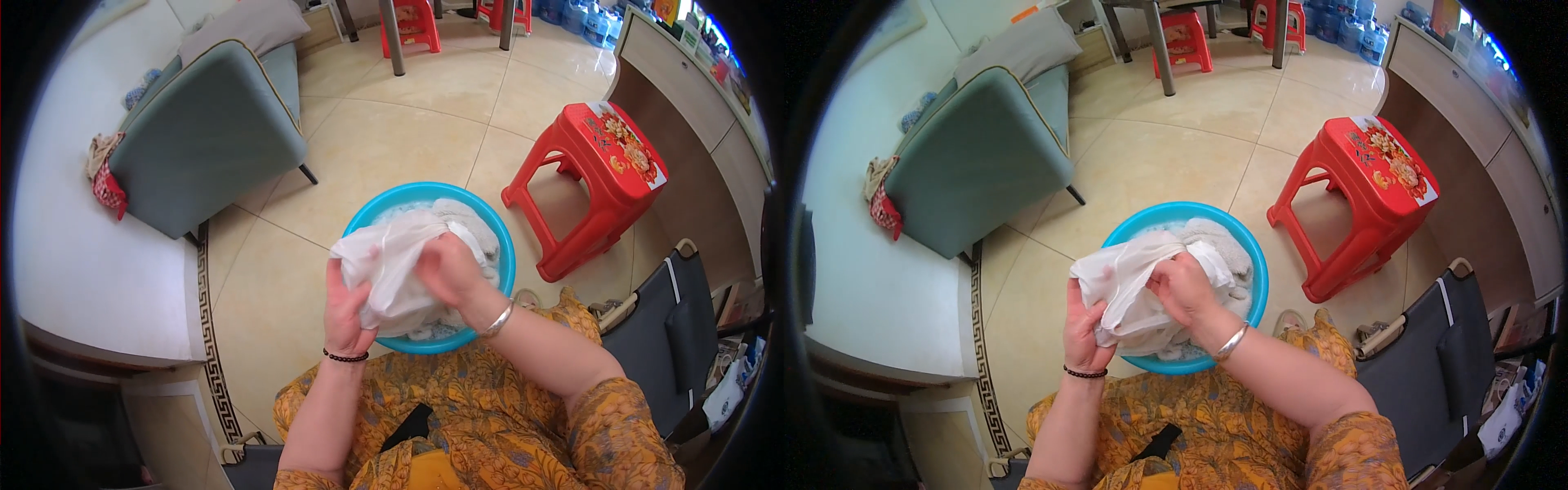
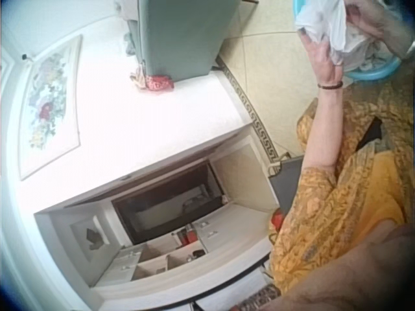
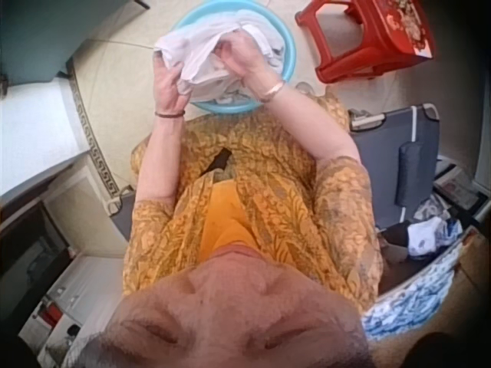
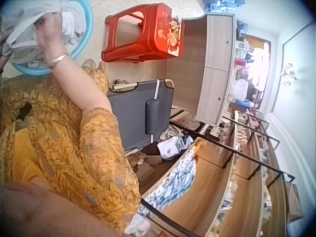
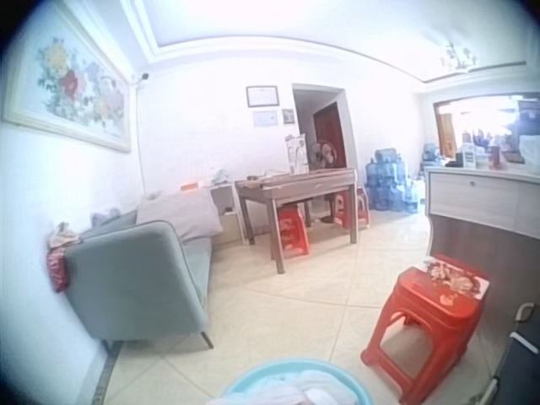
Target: The person washes a white cloth by hand in a blue basin of soapy water, scrubbing it and turning it over.
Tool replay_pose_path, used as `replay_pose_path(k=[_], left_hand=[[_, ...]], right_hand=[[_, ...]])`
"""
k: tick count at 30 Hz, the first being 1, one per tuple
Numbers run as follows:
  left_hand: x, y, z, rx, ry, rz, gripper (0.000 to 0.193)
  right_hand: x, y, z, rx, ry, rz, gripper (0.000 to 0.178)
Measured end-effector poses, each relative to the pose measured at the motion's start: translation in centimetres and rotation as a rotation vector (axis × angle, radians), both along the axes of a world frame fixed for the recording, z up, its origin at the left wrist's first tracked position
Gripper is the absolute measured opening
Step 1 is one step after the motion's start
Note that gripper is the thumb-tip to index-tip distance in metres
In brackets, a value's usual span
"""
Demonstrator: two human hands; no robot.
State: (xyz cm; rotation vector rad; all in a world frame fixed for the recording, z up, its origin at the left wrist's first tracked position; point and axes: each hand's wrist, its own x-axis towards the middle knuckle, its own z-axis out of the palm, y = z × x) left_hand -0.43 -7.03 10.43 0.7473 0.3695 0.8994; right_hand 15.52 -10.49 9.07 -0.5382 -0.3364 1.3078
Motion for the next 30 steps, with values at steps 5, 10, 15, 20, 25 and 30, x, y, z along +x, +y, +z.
replay_pose_path(k=[5,10,15,20,25,30], left_hand=[[0.1,0.0,-0.6,0.162,0.091,0.137,0.078],[-0.7,1.2,-0.4,0.264,0.194,0.256,0.083],[-1.7,1.9,0.4,0.348,0.311,0.304,0.087],[-4.2,3.0,-0.9,0.26,0.702,-0.025,0.084],[-6.2,3.8,-2.1,0.59,1.411,0.103,0.064],[-4.1,3.5,-2.9,1.244,1.224,0.396,0.061]], right_hand=[[0.3,-1.4,0.9,-0.079,0.08,0.057,0.031],[0.6,-2.9,3.3,-0.411,-0.535,0.011,0.022],[2.0,-3.4,3.0,-0.346,-1.048,-0.014,0.021],[3.8,-4.3,4.3,-0.323,-1.966,0.59,0.023],[5.8,-3.9,4.7,-0.535,-2.188,0.436,0.024],[5.3,-2.2,3.0,-0.433,-1.9,-0.083,0.03]])
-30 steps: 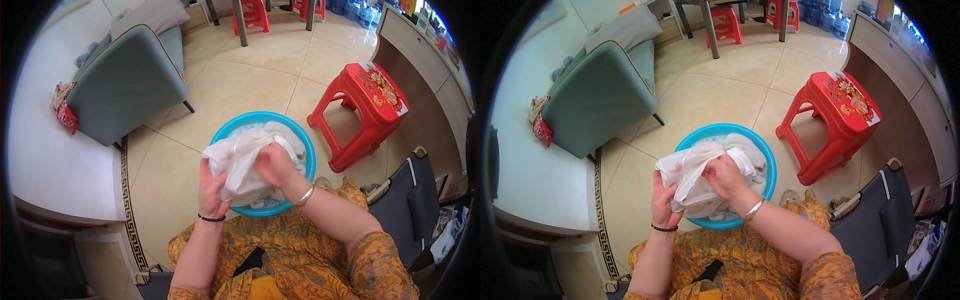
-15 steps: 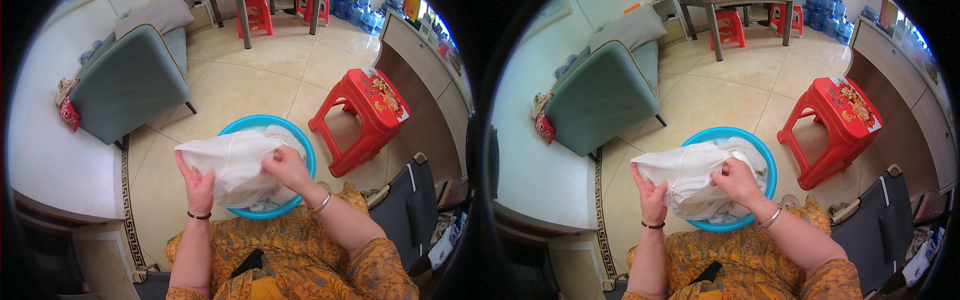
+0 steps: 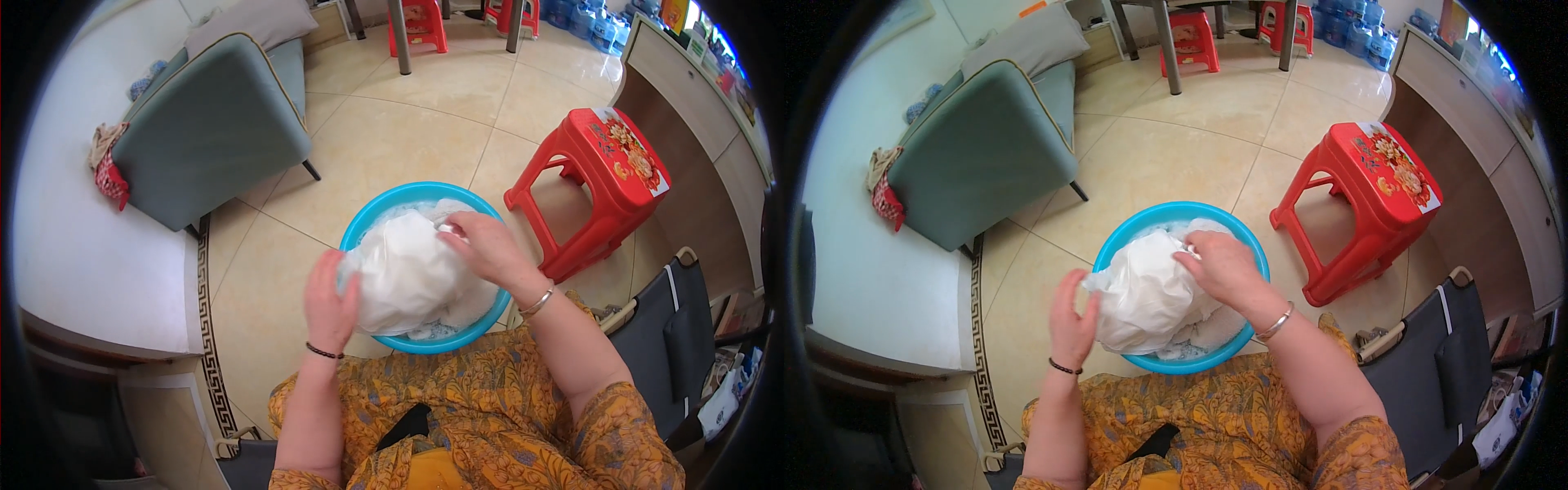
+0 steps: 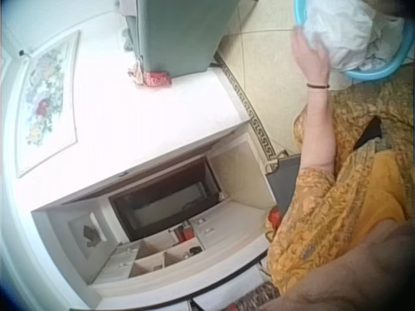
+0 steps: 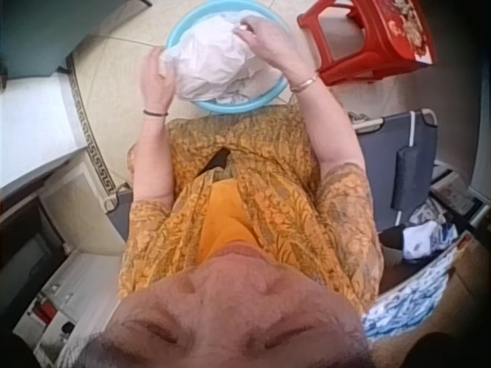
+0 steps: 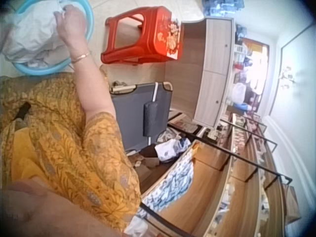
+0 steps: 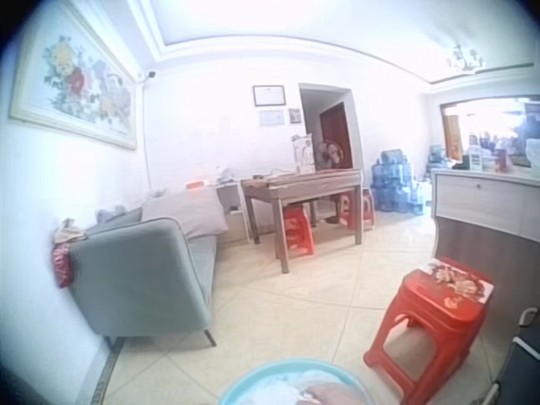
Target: The person washes a white cloth by hand in a blue basin of soapy water, scrubbing it and turning it over.
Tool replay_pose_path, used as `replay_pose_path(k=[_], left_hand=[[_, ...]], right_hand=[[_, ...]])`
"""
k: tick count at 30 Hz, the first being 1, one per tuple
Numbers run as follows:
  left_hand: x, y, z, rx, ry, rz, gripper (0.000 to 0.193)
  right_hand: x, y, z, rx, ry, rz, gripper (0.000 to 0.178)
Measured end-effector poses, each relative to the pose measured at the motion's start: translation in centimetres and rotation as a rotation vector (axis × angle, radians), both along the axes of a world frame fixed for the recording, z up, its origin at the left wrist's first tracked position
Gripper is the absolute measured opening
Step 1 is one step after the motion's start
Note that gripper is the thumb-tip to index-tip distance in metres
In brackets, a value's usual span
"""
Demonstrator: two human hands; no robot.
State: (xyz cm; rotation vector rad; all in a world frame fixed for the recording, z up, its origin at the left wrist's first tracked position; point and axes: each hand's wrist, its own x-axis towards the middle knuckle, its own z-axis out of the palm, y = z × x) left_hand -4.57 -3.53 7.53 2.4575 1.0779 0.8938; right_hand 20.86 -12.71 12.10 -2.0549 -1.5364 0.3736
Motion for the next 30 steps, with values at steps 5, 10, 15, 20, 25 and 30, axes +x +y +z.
replay_pose_path(k=[5,10,15,20,25,30], left_hand=[[4.2,-3.7,-0.2,-0.053,0.204,-0.127,0.068],[3.7,-2.2,-2.4,-0.13,0.28,0.004,0.069],[4.2,-2.7,-0.1,-0.171,0.247,-0.09,0.065],[3.5,-3.5,-1.4,-0.156,0.312,-0.231,0.058],[3.9,-4.9,-2.2,0.042,0.294,-0.326,0.045],[3.6,-5.0,-2.7,0.076,0.363,-0.386,0.034]], right_hand=[[-2.0,2.3,-3.5,-0.001,0.009,0.089,0.03],[0.3,3.4,-3.3,0.182,0.485,-0.103,0.022],[1.7,2.5,-1.3,0.19,0.895,-0.213,0.026],[1.6,1.0,1.4,-0.247,0.106,0.037,0.046],[1.9,1.0,-3.9,-0.042,-0.013,0.199,0.073],[-0.8,1.8,-4.6,-0.239,-0.113,0.162,0.06]])
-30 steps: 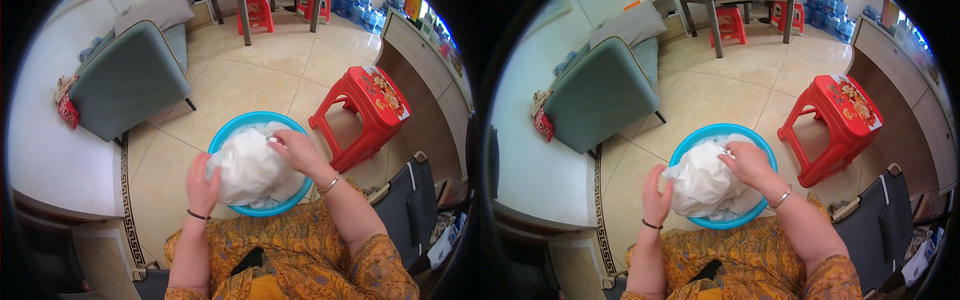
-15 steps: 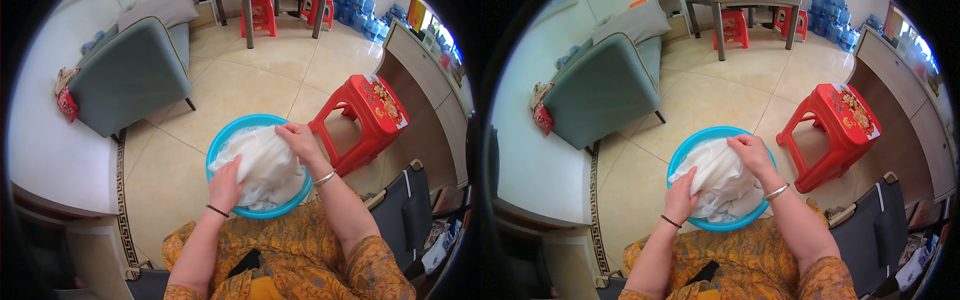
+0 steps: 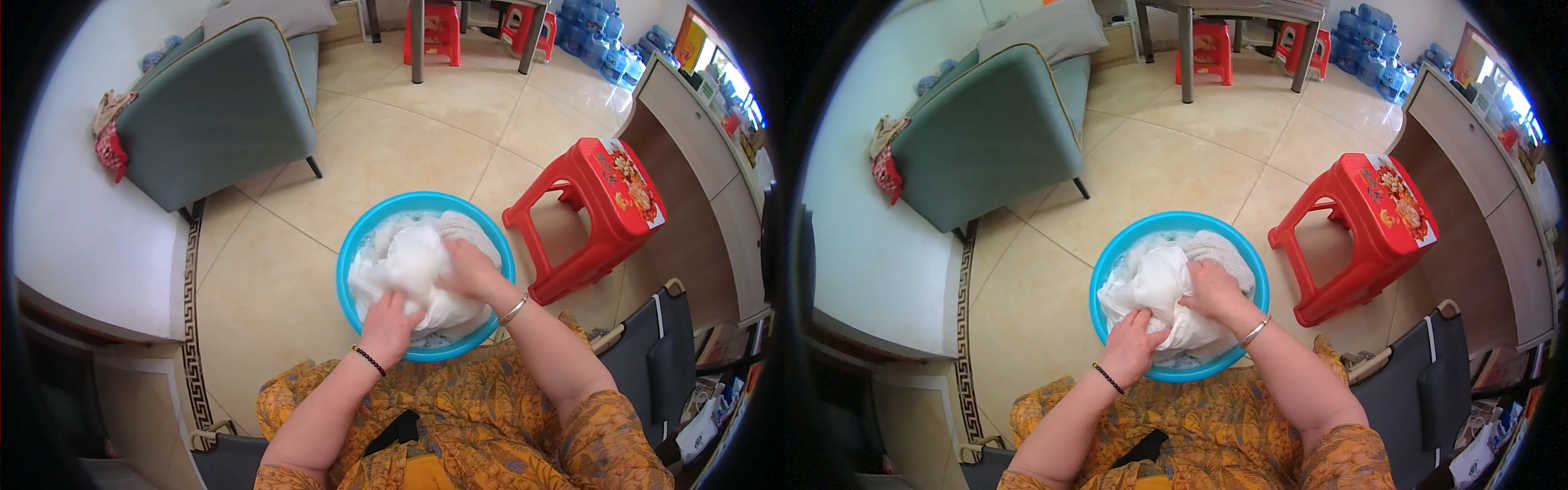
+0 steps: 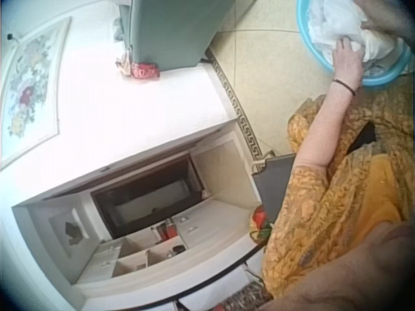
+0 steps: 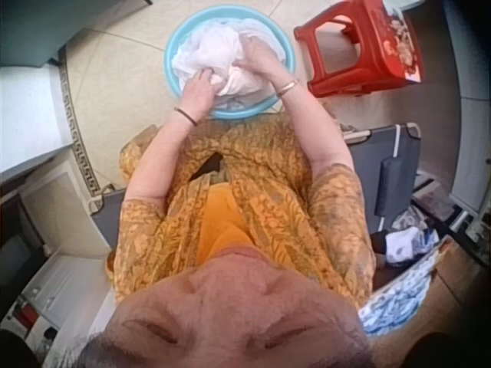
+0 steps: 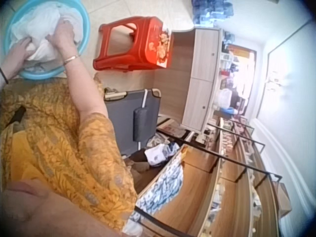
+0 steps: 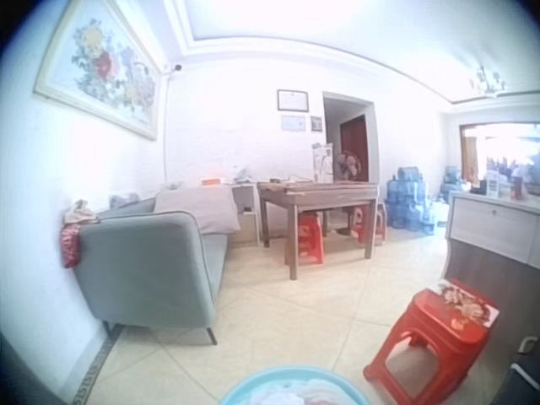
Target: The person washes a white cloth by hand in a blue basin of soapy water, scrubbing it and turning it over.
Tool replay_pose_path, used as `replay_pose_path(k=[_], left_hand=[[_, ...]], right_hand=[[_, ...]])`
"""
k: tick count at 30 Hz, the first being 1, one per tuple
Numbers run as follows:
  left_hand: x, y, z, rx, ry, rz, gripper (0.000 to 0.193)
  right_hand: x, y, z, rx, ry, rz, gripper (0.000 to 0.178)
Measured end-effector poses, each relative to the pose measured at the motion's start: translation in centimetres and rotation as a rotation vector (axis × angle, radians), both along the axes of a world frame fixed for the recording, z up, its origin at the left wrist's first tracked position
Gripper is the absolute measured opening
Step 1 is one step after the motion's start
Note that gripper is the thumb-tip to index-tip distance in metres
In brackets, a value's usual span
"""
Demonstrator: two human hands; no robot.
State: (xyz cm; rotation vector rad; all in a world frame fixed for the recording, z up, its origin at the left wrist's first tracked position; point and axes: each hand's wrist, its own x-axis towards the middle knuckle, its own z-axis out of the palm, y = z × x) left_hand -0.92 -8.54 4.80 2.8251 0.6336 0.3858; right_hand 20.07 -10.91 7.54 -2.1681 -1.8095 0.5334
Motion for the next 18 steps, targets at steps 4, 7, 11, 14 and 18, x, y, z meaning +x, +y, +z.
replay_pose_path(k=[4,7,11,14,18], left_hand=[[0.0,-0.5,1.1,-0.126,0.044,0.101,0.045],[-0.2,1.2,0.7,-0.195,-0.111,0.24,0.049],[-0.9,3.4,3.8,-0.324,-0.529,0.229,0.052],[-0.6,3.8,6.4,-0.299,-0.684,0.223,0.051],[-0.7,4.4,5.7,-0.275,-0.704,0.235,0.05]], right_hand=[[1.3,0.9,0.4,-0.141,0.03,-0.044,0.045],[2.5,1.0,1.0,0.074,0.577,-0.253,0.031],[0.9,0.4,5.9,0.309,1.068,-0.414,0.026],[0.3,-0.3,7.6,0.651,1.186,-0.319,0.022],[0.2,-1.0,7.0,0.694,1.181,-0.253,0.018]])
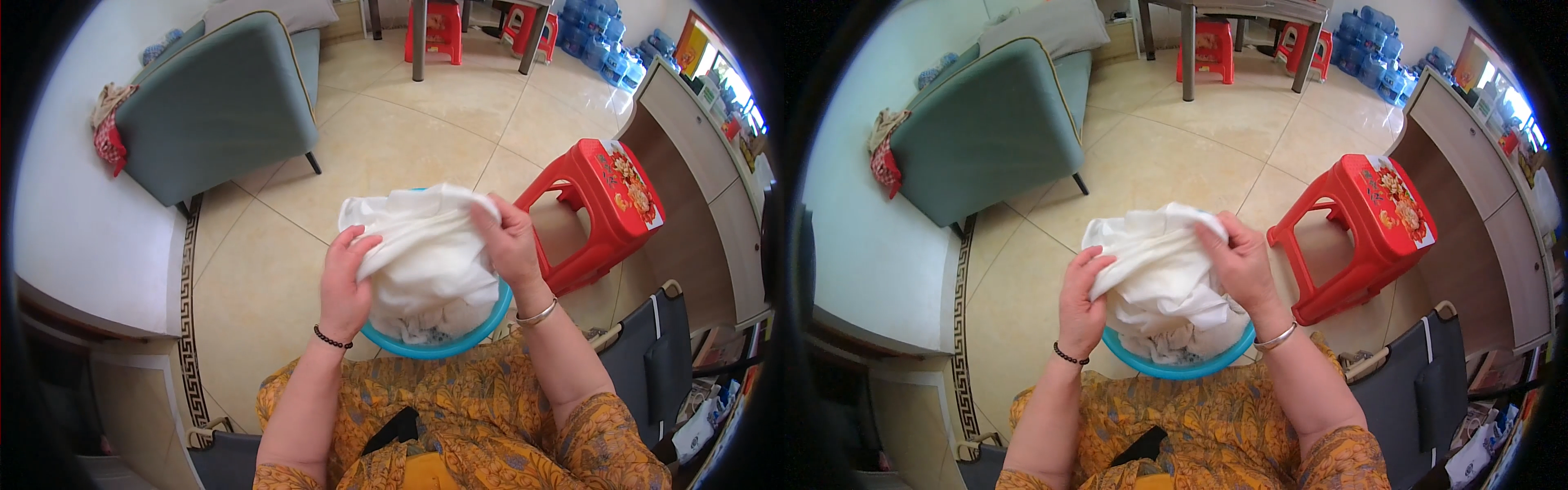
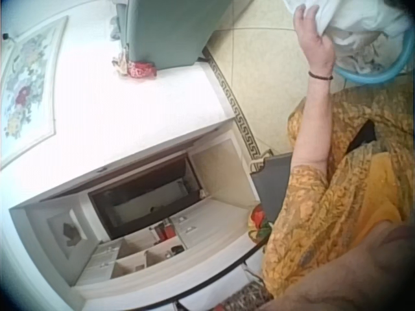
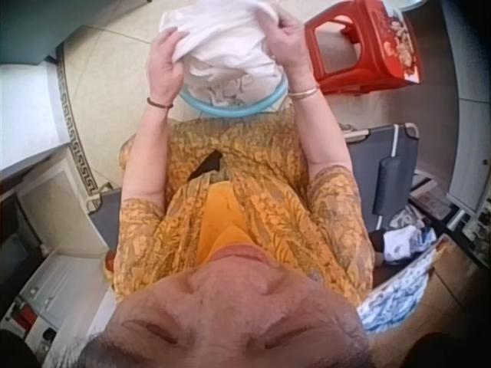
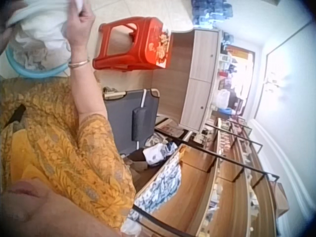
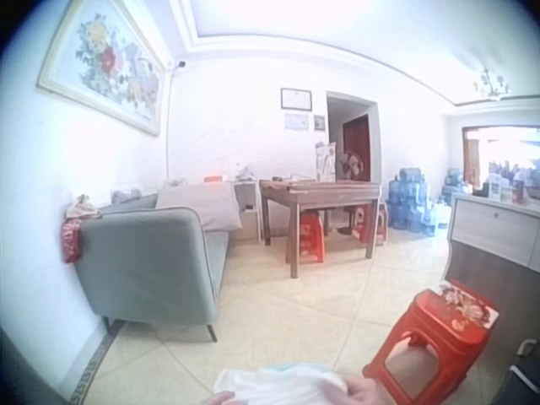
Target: The person washes a white cloth by hand in a blue basin of soapy water, scrubbing it and turning it over.
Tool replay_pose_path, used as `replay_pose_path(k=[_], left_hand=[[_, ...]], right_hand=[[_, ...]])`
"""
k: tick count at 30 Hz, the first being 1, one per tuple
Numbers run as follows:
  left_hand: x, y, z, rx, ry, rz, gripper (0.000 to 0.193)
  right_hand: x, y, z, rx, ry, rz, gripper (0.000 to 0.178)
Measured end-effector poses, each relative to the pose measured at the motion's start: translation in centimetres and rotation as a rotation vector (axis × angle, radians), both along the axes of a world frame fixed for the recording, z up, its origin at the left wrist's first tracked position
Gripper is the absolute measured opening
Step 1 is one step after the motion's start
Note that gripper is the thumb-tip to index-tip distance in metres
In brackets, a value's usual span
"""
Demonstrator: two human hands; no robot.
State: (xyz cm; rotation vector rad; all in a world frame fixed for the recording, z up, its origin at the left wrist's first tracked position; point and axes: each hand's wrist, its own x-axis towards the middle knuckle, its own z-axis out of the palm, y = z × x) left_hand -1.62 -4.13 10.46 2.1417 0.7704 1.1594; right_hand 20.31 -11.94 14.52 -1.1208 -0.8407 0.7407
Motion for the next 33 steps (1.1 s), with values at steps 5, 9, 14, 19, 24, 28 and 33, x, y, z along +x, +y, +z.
replay_pose_path(k=[5,9,14,19,24,28,33], left_hand=[[-1.7,-0.5,-4.0,0.187,0.772,-0.035,0.043],[-0.7,-1.4,0.1,0.019,1.037,-0.114,0.038],[1.0,-1.1,-1.9,0.155,0.419,-0.014,0.061],[2.2,-2.2,-3.3,0.17,0.513,-0.079,0.087],[1.2,-2.4,-3.6,0.095,0.727,-0.139,0.071],[1.2,-3.1,-3.0,0.099,0.638,-0.145,0.047],[1.5,-3.4,-3.7,0.106,0.627,-0.133,0.036]], right_hand=[[2.2,-1.4,-3.1,-0.463,-1.472,0.506,0.031],[3.0,-0.9,-2.7,-0.649,-1.376,0.594,0.039],[2.3,0.2,-3.5,-0.588,-0.988,0.206,0.044],[-3.5,-0.8,-6.5,-0.445,-1.496,0.272,0.047],[-0.7,-1.5,-5.2,-0.268,-1.239,0.481,0.034],[0.9,0.0,-3.0,-0.632,-0.811,0.328,0.03],[0.3,0.7,-6.3,-0.607,-1.047,0.284,0.05]])
